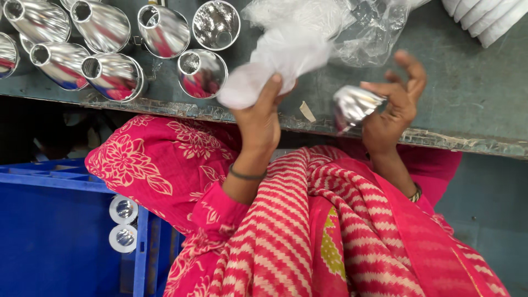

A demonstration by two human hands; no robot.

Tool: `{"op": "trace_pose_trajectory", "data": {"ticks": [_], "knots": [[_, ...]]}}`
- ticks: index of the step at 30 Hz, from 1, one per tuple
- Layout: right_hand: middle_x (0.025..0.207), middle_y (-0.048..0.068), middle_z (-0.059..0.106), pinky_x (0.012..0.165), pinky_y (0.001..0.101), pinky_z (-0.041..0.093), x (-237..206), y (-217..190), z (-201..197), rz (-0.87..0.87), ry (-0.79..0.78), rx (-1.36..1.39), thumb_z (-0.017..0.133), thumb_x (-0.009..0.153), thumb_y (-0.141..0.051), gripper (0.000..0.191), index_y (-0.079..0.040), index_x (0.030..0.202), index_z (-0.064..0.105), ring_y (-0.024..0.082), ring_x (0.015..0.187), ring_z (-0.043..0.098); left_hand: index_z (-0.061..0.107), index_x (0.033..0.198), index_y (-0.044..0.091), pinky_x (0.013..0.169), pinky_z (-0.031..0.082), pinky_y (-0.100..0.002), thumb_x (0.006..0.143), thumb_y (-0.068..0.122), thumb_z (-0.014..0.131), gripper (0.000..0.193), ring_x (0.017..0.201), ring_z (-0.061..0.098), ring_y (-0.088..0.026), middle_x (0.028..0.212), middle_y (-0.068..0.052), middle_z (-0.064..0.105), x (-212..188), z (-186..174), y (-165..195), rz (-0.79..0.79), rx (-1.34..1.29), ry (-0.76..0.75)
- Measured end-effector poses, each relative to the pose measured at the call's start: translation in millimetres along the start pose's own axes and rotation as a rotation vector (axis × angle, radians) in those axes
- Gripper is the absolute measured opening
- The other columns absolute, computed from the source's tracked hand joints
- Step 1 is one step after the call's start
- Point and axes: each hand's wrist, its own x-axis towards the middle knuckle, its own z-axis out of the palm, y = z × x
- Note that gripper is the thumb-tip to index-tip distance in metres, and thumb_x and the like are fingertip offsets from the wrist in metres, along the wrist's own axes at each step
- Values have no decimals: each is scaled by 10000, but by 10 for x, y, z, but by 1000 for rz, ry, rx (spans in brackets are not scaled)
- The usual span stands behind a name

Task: The person wraps silver conical lamp reflectors in white foam and plastic sheets and places the wrapped pieces into a blue crate, working through the parts one at a time at a workbench.

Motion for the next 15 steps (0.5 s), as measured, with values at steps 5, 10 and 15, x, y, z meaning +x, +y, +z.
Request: {"op": "trace_pose_trajectory", "data": {"ticks": [5,10,15], "knots": [[1516,231,440,1170,441,438,357,96,137,-164,-90,-28,766,936,35,146,-52,1052,784,422,1410,450,672,1132,-44,839,610,-354,922,15,747,230,943,698,-188,1061,-101,713,578,369,-669,-23,59,-90],[1163,151,740,968,308,555,325,280,69,197,-150,77,624,938,93,252,-24,1111,764,245,1077,717,735,974,0,721,543,-366,887,84,708,124,810,680,-240,877,-80,726,1205,954,-1288,299,576,-638],[1099,141,762,871,306,582,279,329,27,162,-273,90,608,898,119,298,-18,1106,770,220,986,753,703,904,88,674,496,-430,852,206,685,130,810,661,-276,890,-92,705,1523,1118,-1510,983,1339,-905]]}}
